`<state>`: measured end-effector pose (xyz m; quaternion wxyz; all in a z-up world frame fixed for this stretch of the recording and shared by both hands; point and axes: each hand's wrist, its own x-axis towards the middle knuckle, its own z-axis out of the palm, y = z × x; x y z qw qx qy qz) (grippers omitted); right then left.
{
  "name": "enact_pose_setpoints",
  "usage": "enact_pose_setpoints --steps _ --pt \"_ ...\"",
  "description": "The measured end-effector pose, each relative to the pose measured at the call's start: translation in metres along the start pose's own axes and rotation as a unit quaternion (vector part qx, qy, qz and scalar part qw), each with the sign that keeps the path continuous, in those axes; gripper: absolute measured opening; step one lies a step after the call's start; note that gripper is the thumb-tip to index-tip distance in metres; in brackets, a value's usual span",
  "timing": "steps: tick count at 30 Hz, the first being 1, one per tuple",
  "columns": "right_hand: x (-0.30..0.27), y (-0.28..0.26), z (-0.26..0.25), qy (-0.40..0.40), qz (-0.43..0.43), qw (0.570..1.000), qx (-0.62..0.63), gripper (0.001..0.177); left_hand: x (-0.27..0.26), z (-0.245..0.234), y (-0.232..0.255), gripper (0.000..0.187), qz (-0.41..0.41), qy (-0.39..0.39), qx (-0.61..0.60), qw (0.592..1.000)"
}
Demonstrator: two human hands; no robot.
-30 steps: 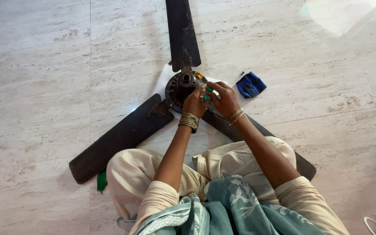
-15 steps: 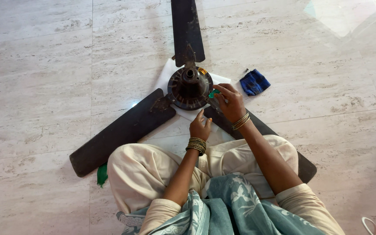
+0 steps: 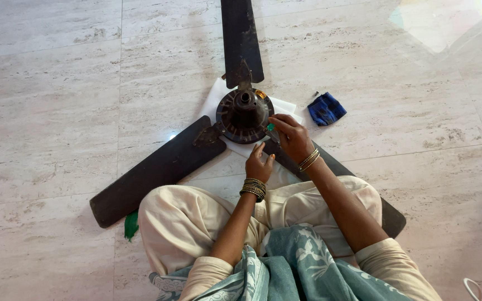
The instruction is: The person sits on the floor and uses a screwdriver to loosen and remove screws from the central hub of a ceiling fan. They manipulate the fan blades and hub while working on the floor.
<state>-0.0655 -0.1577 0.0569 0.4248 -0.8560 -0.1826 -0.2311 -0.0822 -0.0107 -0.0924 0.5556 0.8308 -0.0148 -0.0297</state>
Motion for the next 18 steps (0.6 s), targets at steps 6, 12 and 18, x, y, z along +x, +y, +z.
enact_pose_setpoints --steps 6,12,18 --pt "-0.002 -0.008 0.005 0.014 0.050 0.999 -0.017 0.027 0.005 0.011 -0.006 0.062 -0.062 -0.029 -0.061 0.996" --pt "-0.004 -0.011 0.011 0.053 0.048 0.997 0.001 0.027 0.004 0.003 -0.007 0.066 -0.085 -0.045 -0.085 0.992" --pt "-0.021 -0.013 0.013 0.020 0.027 0.999 0.040 0.029 -0.001 -0.005 0.006 0.072 -0.095 -0.071 -0.070 0.990"
